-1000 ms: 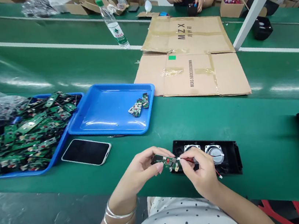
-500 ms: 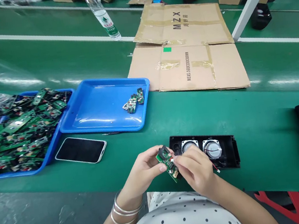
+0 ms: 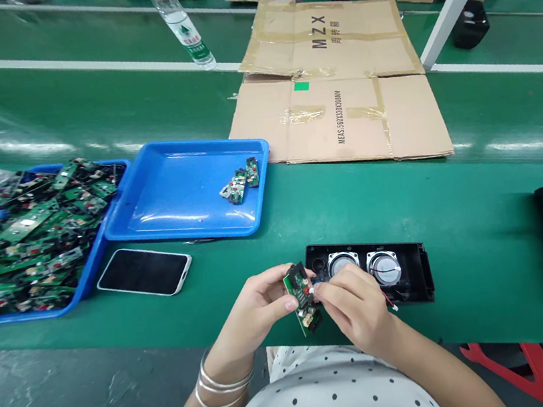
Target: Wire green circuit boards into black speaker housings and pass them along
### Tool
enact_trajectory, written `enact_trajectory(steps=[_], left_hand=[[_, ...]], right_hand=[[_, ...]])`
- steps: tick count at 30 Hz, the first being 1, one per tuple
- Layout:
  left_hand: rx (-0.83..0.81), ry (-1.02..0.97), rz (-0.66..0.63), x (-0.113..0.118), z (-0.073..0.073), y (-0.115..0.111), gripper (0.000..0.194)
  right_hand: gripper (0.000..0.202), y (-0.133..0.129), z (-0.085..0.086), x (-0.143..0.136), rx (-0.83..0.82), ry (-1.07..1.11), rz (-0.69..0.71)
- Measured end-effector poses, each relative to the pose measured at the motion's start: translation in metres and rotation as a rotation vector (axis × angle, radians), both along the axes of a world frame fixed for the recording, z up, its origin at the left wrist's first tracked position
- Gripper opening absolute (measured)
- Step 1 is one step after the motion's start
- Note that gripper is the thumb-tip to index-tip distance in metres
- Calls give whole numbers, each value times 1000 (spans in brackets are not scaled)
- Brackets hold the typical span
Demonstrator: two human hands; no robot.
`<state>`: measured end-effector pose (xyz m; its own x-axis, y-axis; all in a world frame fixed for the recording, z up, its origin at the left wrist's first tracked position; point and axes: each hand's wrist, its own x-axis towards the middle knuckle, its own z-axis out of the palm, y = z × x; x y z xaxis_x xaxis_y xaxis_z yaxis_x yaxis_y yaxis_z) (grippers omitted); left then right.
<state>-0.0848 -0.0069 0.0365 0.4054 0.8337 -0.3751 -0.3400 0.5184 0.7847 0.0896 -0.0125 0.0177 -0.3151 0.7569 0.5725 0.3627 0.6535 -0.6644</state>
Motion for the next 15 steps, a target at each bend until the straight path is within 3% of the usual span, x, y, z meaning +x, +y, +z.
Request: enact_trajectory(steps=[15], left_hand=[[21, 36, -20, 2, 1, 0, 26]], right_hand=[[27, -3, -1, 4, -6, -25, -11]])
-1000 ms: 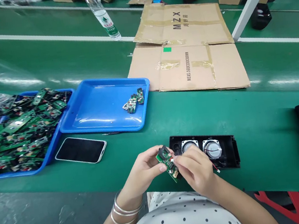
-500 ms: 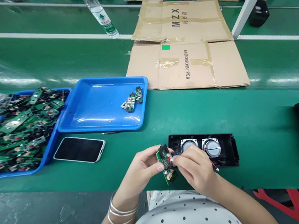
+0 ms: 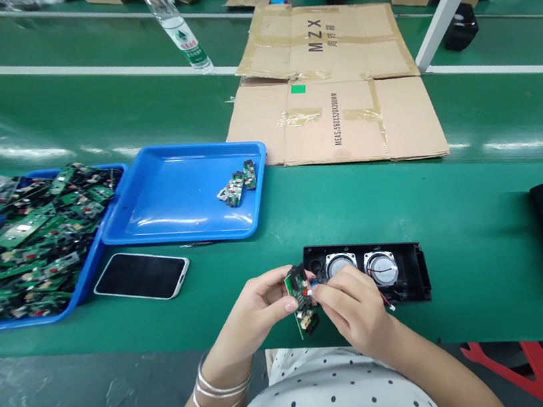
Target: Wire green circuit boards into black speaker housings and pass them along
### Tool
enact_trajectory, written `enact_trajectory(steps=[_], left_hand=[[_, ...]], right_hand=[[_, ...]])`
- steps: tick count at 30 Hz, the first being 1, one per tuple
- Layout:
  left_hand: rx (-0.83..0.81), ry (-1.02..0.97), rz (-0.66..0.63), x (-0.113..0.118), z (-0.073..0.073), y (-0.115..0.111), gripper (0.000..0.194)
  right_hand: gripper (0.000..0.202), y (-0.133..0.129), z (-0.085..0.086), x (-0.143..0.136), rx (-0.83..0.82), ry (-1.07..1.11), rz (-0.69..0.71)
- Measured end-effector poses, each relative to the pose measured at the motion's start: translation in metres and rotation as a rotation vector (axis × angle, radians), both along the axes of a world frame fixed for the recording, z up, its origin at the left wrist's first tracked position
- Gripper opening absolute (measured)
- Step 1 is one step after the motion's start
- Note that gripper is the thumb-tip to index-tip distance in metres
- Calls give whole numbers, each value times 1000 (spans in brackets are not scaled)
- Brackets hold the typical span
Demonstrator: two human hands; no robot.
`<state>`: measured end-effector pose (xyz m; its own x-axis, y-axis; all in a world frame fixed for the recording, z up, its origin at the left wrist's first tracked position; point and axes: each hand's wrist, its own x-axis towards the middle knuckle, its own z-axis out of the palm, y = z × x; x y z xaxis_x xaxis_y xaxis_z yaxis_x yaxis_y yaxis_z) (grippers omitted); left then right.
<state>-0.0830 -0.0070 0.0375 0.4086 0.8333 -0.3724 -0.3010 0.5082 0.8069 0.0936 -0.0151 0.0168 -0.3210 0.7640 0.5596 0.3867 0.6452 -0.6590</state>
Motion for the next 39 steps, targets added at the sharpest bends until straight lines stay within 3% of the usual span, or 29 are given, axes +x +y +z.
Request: enact_trajectory(steps=[7, 16, 21, 23, 27, 30, 34, 39], left_hand=[[20, 112, 29, 2, 4, 2, 24], [118, 211, -114, -5, 4, 9, 29], [125, 264, -97, 2, 6, 9, 31], [227, 385, -80, 8, 10, 9, 30], [641, 808, -14, 20, 15, 10, 28], [889, 991, 44, 23, 11, 9, 31], [1058, 1129, 95, 23, 5, 7, 28], [1170, 1173, 64, 28, 6, 6, 26]], right_hand=[[24, 3, -4, -2, 98, -64, -9], [21, 3, -5, 2, 135, -146, 50], [18, 11, -9, -3, 103, -6, 43], [12, 15, -10, -4, 77, 33, 41], [13, 20, -13, 0, -50, 29, 21], [14, 20, -10, 12, -170, -3, -48], [20, 18, 5, 26, -198, 20, -211], [17, 17, 20, 24, -155, -66, -156]])
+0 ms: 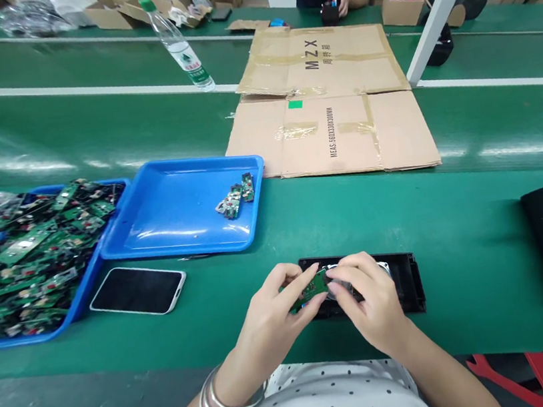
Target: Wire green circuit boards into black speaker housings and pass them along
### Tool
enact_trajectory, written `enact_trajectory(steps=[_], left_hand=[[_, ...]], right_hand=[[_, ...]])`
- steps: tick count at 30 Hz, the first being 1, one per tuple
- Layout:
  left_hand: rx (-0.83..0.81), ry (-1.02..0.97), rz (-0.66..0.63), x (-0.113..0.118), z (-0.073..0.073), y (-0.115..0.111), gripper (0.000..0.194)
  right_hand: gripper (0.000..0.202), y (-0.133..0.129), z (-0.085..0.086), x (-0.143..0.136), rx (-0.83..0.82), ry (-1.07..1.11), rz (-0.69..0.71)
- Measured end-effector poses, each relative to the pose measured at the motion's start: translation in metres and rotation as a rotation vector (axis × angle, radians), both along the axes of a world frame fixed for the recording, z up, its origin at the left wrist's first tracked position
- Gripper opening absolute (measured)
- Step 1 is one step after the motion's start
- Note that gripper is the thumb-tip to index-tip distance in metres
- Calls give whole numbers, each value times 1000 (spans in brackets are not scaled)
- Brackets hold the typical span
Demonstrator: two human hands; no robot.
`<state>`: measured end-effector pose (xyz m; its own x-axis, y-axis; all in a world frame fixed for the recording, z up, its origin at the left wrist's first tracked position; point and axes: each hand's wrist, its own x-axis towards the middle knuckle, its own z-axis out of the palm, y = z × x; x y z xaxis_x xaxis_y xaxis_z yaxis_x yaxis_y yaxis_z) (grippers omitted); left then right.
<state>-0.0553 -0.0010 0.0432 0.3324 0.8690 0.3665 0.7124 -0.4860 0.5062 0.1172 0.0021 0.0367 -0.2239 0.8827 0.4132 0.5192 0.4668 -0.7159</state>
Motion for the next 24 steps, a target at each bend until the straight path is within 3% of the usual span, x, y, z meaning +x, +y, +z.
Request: enact_trajectory(steps=[9, 12, 19, 21, 24], left_hand=[[149, 176, -53, 3, 0, 1, 23], [157, 235, -100, 5, 0, 2, 23], [240, 311, -176, 12, -1, 6, 23], [228, 321, -187, 12, -3, 7, 25], [179, 290, -150, 9, -4, 9, 23]], right_hand=[[3, 3, 5, 1, -177, -7, 23], [8, 4, 4, 2, -233, -41, 18], [12, 2, -6, -5, -178, -62, -74], [11, 1, -5, -5, -147, -84, -26], [19, 3, 0, 4, -136, -157, 179]])
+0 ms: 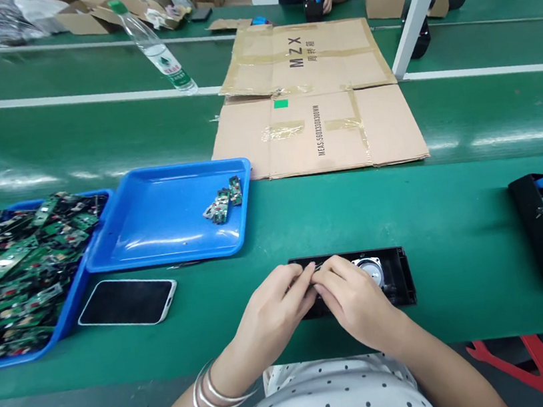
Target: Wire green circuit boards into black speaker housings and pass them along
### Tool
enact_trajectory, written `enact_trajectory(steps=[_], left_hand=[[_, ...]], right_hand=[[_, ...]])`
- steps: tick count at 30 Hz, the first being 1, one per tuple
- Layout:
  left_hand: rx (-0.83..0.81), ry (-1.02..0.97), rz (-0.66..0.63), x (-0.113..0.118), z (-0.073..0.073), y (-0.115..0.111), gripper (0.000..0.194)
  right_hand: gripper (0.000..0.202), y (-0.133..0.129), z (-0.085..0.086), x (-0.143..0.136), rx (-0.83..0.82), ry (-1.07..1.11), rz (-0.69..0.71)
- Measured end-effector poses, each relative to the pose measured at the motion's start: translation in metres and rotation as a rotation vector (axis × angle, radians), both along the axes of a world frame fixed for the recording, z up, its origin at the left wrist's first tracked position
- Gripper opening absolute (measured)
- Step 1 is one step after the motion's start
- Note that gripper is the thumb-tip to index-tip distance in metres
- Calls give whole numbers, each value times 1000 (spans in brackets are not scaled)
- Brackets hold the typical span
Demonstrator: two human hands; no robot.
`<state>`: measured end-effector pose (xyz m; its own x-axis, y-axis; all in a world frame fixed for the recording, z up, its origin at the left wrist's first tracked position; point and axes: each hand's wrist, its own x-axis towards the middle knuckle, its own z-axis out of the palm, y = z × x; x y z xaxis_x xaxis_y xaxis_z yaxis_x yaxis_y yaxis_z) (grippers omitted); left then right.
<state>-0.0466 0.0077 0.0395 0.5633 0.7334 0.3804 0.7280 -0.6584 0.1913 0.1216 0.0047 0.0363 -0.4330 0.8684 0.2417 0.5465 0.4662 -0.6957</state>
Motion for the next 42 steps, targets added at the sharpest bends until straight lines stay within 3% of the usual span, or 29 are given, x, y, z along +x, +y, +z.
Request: enact_trajectory(steps=[2, 4, 6, 8, 12, 14, 16, 21, 26, 31, 35, 39, 42], left_hand=[[-14, -79, 96, -8, 3, 1, 24], [-86, -196, 212, -21, 7, 1, 24], [-289, -325, 312, -39, 10, -2, 20], [-601, -436, 360, -56, 13, -6, 20], [-1195, -610, 222, -66, 15, -17, 26], [-1444, -671, 108, -56, 13, -23, 27], [-1588, -698, 51, -40, 8, -28, 28], [-1402, -684, 183, -7, -7, -33, 32], [-1279, -746, 294, 5, -11, -27, 32], [-1193, -787, 375, 9, -12, -23, 34], [-1178, -812, 372, 11, -11, -22, 35], [-1164, -786, 384, 13, -11, -22, 36], [-1150, -722, 399, 15, -13, -23, 36]], right_hand=[[25, 0, 3, 16, 6, -32, 30], [24, -2, 4, 37, -10, -70, -75], [17, -10, 3, 57, -119, -152, -162], [19, -23, 2, 71, -265, -283, -156], [22, -48, -4, 74, -341, -457, -52], [28, -55, -8, 70, -306, -437, 23], [21, -57, -12, 65, -254, -380, 52], [20, -50, -19, 53, -102, -201, -74], [18, -35, -26, 30, 99, 55, -293], [7, -19, -33, 11, -107, 260, -318], [13, -13, -37, 7, -215, 213, -301], [20, -14, -41, 13, -348, 129, -382], [15, -17, -42, 19, -269, 9, -328]])
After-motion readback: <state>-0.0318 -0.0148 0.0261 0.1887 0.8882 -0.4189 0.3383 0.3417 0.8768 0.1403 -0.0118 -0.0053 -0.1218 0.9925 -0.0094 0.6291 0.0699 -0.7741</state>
